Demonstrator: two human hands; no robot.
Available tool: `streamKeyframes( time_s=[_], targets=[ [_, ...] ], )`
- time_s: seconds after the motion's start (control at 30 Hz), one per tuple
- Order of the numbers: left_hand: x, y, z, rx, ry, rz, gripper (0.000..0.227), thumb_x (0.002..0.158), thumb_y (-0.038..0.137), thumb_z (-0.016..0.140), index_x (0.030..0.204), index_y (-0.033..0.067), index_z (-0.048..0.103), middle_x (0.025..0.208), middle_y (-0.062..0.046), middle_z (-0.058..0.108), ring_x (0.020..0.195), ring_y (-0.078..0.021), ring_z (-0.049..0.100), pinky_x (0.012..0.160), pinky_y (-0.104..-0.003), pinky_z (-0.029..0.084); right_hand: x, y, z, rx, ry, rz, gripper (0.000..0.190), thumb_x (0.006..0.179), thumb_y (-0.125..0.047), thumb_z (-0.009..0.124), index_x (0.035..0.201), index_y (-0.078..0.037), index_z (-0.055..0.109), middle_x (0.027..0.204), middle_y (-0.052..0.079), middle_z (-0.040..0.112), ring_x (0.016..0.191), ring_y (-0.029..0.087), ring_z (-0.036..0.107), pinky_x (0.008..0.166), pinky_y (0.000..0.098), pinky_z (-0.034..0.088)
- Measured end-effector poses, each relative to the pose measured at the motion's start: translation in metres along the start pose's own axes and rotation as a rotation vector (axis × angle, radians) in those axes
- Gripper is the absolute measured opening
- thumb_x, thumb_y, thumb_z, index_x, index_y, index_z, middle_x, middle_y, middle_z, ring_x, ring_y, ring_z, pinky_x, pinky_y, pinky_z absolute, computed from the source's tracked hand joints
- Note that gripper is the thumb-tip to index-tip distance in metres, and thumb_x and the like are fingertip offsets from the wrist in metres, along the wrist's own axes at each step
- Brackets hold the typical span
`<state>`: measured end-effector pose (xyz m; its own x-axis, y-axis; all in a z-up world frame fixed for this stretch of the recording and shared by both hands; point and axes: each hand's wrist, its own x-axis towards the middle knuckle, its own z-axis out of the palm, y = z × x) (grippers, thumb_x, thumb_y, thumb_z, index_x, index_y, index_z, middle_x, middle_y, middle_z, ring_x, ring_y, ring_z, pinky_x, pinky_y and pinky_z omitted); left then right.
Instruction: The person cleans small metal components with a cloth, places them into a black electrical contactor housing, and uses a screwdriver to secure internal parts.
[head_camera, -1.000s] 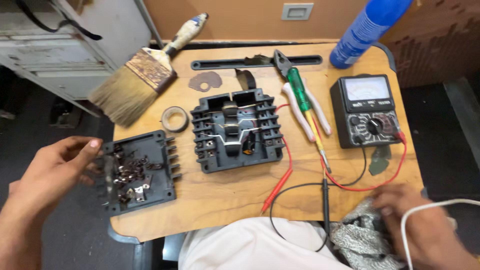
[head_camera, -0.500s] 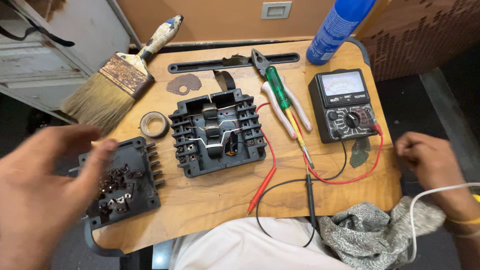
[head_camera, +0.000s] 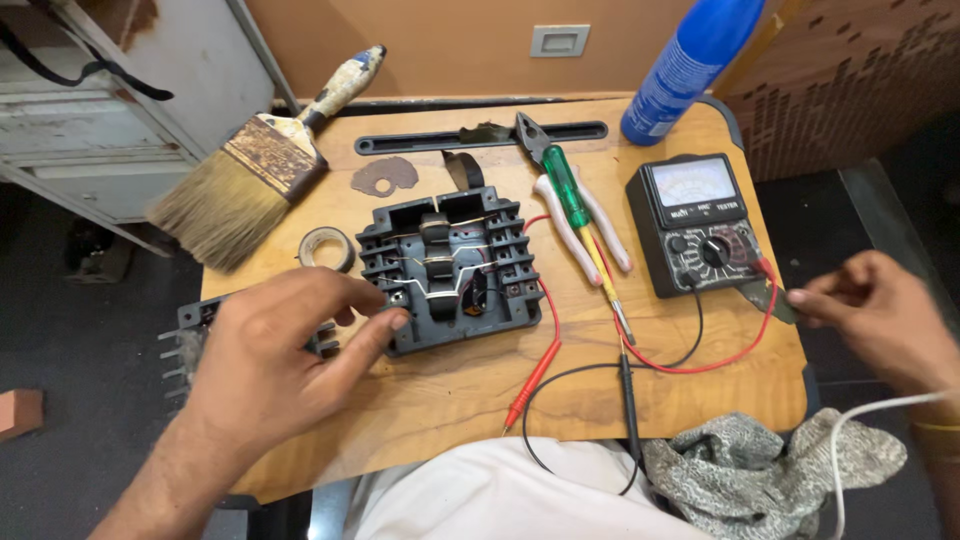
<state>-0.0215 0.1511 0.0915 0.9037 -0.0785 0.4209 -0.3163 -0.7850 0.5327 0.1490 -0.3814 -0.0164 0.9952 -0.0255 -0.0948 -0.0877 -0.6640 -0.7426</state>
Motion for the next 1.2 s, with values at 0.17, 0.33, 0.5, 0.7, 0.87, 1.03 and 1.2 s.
streamKeyframes(
  time_s=[0.17,0.33,0.5,0.7,0.87,1.03,1.2],
  targets=[
    [0.001,0.006,0.013,-0.107,-0.007,0.000,0.018,0.083,0.020,0.081,0.085,0.0031,0.074,0.079,-0.007,0.074,0.067,-0.0210,0.072,0.058,-0.034,0.055,0.007,0.001,0.000,0.046,-0.004,-0.023,0.034,0.084,-0.005,0.077,0.091,-0.009,0.044,0.101,0.012,0.070,0.089,0.014,0.069,0.072,0.0334,0.058],
    [-0.002,0.023,0.024,-0.206,-0.088,-0.061,0.019,0.086,0.020,0.079,0.086,0.0021,0.074,0.081,-0.008,0.074,0.069,-0.0211,0.073,0.061,-0.034,0.057,0.010,-0.002,0.010,-0.031,-0.070,-0.085,0.046,0.082,-0.009,0.082,0.087,-0.001,0.037,0.088,0.016,0.071,0.080,0.016,0.067,0.066,0.0327,0.052],
    [0.000,0.025,0.034,-0.316,-0.090,-0.103,0.018,0.088,0.019,0.078,0.087,0.0014,0.074,0.078,-0.007,0.074,0.068,-0.0173,0.072,0.058,-0.030,0.056,0.005,-0.026,-0.010,-0.028,-0.075,-0.121,0.045,0.079,-0.014,0.085,0.090,0.000,0.044,0.081,0.015,0.067,0.074,0.016,0.062,0.061,0.0337,0.049],
    [0.011,0.042,0.078,-0.622,-0.125,-0.300,0.017,0.092,0.020,0.074,0.097,0.0046,0.077,0.079,-0.002,0.077,0.061,-0.0033,0.065,0.053,-0.021,0.053,-0.029,-0.101,0.003,0.065,-0.173,-0.265,0.040,0.073,-0.016,0.090,0.094,-0.003,0.059,0.070,0.009,0.055,0.065,0.014,0.049,0.053,0.0337,0.040],
    [0.017,0.051,0.115,-1.079,-0.107,-0.310,0.028,0.096,0.021,0.073,0.113,-0.0013,0.070,0.091,-0.002,0.073,0.078,-0.0020,0.064,0.065,-0.020,0.054,-0.064,-0.192,0.086,-0.064,-0.343,-0.519,0.035,0.070,-0.017,0.095,0.089,-0.007,0.068,0.065,0.007,0.043,0.060,0.012,0.039,0.050,0.0326,0.034],
    [0.012,0.026,0.116,-1.150,-0.047,-0.527,0.027,0.097,0.021,0.071,0.107,-0.0048,0.069,0.084,-0.008,0.072,0.072,-0.0107,0.066,0.062,-0.026,0.056,-0.062,-0.253,0.131,0.005,-0.441,-0.496,0.051,0.073,-0.012,0.089,0.072,-0.007,0.038,0.065,0.004,0.047,0.062,0.008,0.041,0.050,0.0287,0.040],
    [-0.027,0.019,0.090,0.073,0.207,0.152,0.065,0.084,0.040,0.084,0.132,0.0019,0.061,0.126,-0.021,0.055,0.118,-0.0416,0.048,0.095,-0.059,0.041,-0.047,-0.244,0.135,0.151,-0.400,-0.531,0.055,0.073,-0.009,0.088,0.073,-0.010,0.033,0.075,0.002,0.057,0.069,0.007,0.045,0.054,0.0264,0.042]
  ],
)
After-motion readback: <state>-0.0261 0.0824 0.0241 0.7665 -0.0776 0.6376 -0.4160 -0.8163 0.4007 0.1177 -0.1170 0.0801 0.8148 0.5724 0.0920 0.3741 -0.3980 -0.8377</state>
